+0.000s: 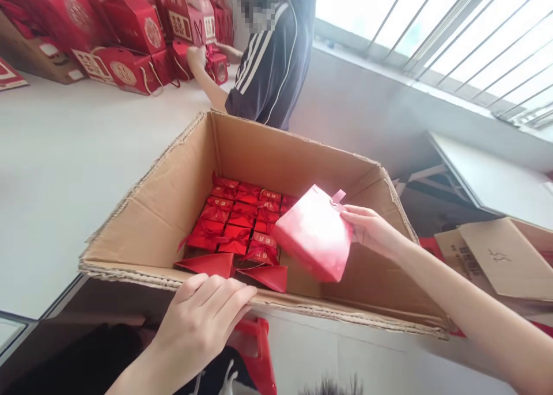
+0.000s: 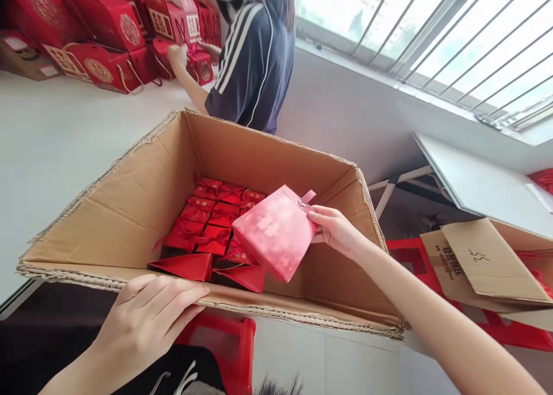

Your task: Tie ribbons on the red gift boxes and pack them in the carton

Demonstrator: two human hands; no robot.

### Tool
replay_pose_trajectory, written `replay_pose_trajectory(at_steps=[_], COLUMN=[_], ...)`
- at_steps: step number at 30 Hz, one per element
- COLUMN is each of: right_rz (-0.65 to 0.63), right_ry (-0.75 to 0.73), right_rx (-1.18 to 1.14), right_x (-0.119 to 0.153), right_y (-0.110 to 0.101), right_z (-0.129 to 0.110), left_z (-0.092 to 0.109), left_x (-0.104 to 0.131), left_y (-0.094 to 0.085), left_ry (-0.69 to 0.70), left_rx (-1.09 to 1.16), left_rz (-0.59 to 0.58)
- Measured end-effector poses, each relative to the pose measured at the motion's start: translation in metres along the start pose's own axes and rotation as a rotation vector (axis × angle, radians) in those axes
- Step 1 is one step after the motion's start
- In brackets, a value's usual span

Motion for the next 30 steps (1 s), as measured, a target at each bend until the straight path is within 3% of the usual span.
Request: replay_pose_trajectory(at_steps=[3,7,12,17,26,30], right_rz=[-0.05,-0.088,-0.126,-0.065,-0.072,-0.248], right_ry=[-0.162,-0.256,-0.287,-0.331,-0.549,-0.507], right_rx=[0.151,0.268,0.119,-0.015,0.637,1.06], right_x=[0.02,0.036,0.028,0.02,0.035,0.02], right_y=[0.012,0.021,0.021,0.025,0.036,0.025], right_z=[-0.012,-0.023,-0.015,-0.003,-0.012,0.009], left_z=[0.0,0.0,0.0,0.001,0.002,0.002], left_x=[0.004,0.006,0.003,0.003,0.006,0.007], left_y=[0.002,0.002,0.0,0.0,0.001,0.002], left_ry=[0.0,-0.001,0.008,0.007,0.005,-0.006], left_rx=[0.008,0.001,0.012,0.006,0.011,0.023], left_rz=[0.033,0.054,0.045,0.054,0.048,0.037])
Point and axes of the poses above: each hand's wrist, its own x-axis away from the middle knuckle, its own y-axis out of the palm, z = x × y, the point moved 1 cm from there along -x, towards the middle knuckle, and after that the axes turned 10 degrees about z, right-handed, at the moved point
